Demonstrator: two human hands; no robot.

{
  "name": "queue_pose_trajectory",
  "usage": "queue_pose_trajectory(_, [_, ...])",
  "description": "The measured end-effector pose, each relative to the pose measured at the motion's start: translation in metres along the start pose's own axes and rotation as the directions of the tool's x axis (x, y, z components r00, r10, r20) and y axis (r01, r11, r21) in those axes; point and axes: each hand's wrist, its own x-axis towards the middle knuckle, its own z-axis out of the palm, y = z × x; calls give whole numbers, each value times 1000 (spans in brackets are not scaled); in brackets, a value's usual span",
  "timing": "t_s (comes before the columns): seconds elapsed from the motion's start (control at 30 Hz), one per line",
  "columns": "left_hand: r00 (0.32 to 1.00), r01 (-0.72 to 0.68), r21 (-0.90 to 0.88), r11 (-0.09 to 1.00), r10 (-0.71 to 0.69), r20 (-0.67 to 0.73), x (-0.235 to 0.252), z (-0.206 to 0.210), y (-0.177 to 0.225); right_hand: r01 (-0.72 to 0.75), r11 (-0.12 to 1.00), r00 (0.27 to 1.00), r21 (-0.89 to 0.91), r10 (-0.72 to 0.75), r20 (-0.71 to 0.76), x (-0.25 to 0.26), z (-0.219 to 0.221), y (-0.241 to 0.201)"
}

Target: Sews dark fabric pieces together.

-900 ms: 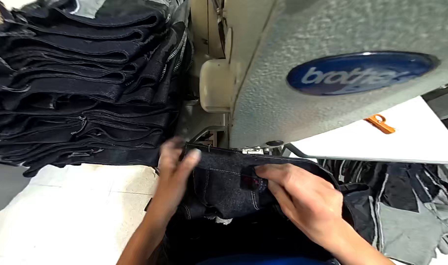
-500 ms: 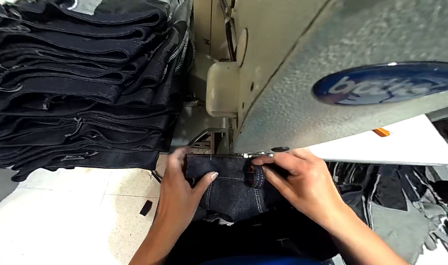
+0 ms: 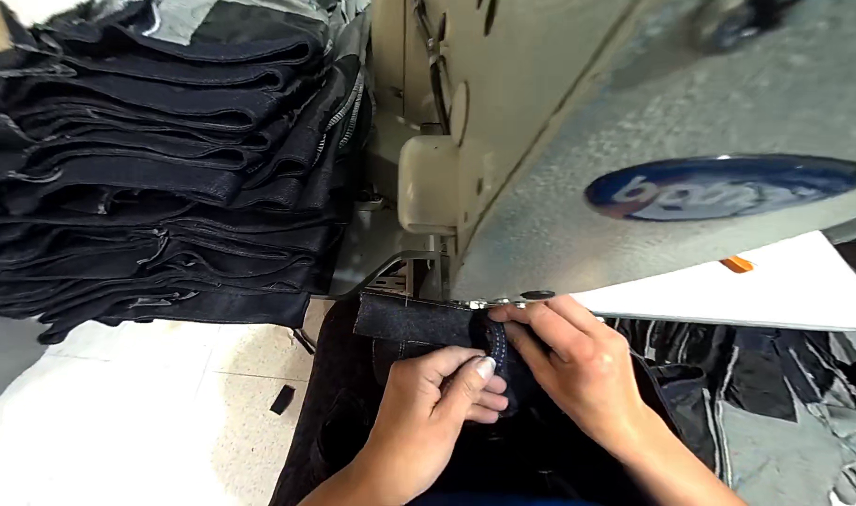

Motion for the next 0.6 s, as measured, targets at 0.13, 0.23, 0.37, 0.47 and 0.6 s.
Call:
queue_pose_trajectory(0.13, [1000, 3, -109, 994, -7, -29, 0, 3, -3, -30, 999, 999, -23, 30, -37, 0, 2, 1])
queue_pose_trajectory(0.23, [999, -6, -133, 991, 0, -41, 2, 3, -5, -28, 999, 998, -32, 26, -50, 1, 3, 0])
queue_pose_trajectory(0.37, [998, -4, -113, 994, -3, -56, 3, 4, -4, 52, 996, 999, -70, -53, -11, -2, 2, -3])
queue_pose_trajectory(0.47, [994, 39, -91, 995, -48, -100, 3, 7, -3, 133, 983, 989, -129, -122, 87, -6, -2, -7])
queue_pose_trajectory(0.6, [995, -29, 201, 979, 48, -92, 4, 3, -6, 154, 973, 981, -170, -130, 144, -9, -8, -8])
